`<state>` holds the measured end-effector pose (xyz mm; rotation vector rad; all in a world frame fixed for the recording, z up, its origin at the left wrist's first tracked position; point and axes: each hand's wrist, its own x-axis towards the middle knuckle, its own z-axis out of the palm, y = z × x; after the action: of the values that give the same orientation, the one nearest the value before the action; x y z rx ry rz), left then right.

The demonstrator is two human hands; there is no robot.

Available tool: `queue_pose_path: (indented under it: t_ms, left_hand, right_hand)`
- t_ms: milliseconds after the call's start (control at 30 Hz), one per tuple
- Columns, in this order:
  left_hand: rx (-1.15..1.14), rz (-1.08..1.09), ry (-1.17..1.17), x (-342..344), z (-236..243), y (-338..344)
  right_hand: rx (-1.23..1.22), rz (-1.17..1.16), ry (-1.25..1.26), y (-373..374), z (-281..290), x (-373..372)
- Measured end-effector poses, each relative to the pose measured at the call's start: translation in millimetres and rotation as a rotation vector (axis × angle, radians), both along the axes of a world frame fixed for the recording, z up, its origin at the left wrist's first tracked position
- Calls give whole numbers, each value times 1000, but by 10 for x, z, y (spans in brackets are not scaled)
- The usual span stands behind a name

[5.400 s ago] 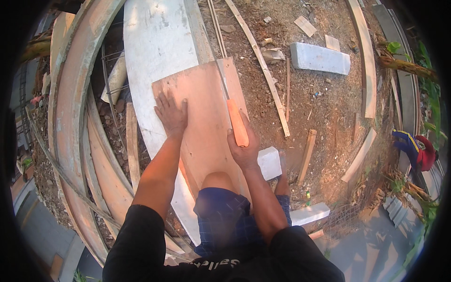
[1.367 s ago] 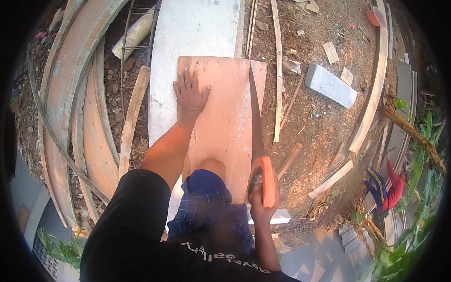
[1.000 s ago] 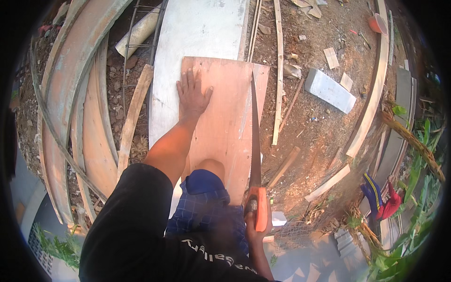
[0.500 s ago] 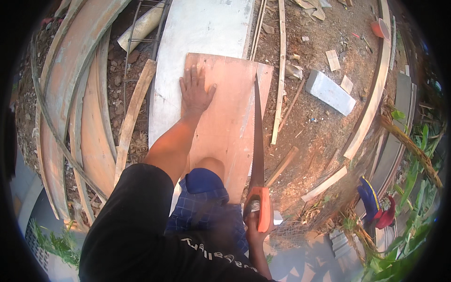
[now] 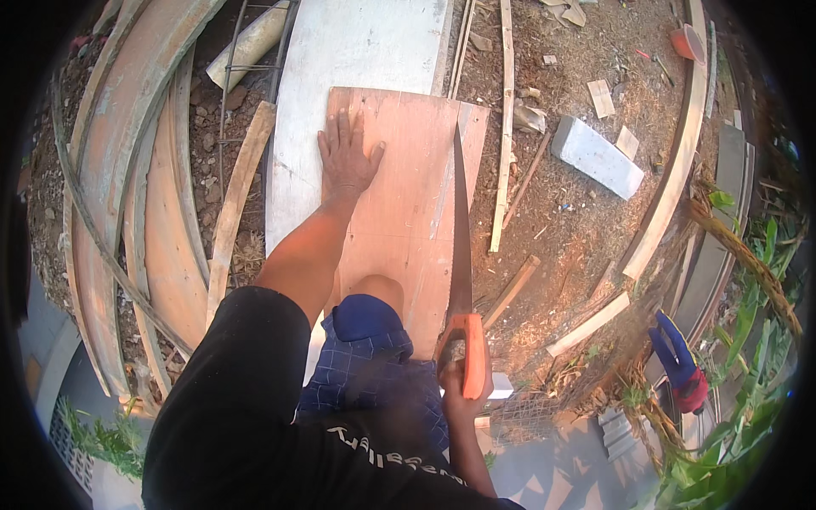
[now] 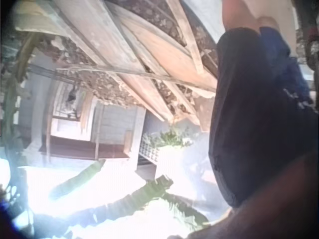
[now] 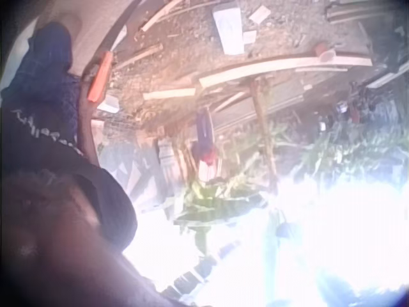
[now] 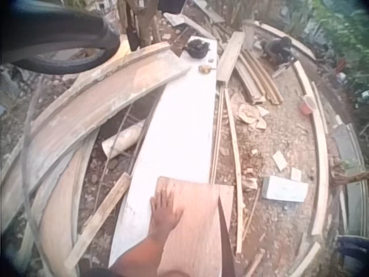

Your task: The person marks a line on a wooden plank with a pencil and saw, then cuts the plank along the marked line using a hand saw. The person repositions the plank and continues cutting until the piece is separated.

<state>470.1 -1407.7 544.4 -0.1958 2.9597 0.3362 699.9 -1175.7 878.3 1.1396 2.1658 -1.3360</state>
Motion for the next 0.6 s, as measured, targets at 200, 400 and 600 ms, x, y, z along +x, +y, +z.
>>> queue_pose_path:
  t_ms: [200,400,600]
  left_hand:
    - [-4,-38,26,-19,6,67]
    - [-40,-23,-20,8,-15,45]
    - [-126,10,-162,54,72,31]
  right_hand:
    - [-90,-125,160,-25,-941,-939]
    - [-183,-130,42,-74,-1005,-1386]
    - [-21,-44,-42,6,437,82]
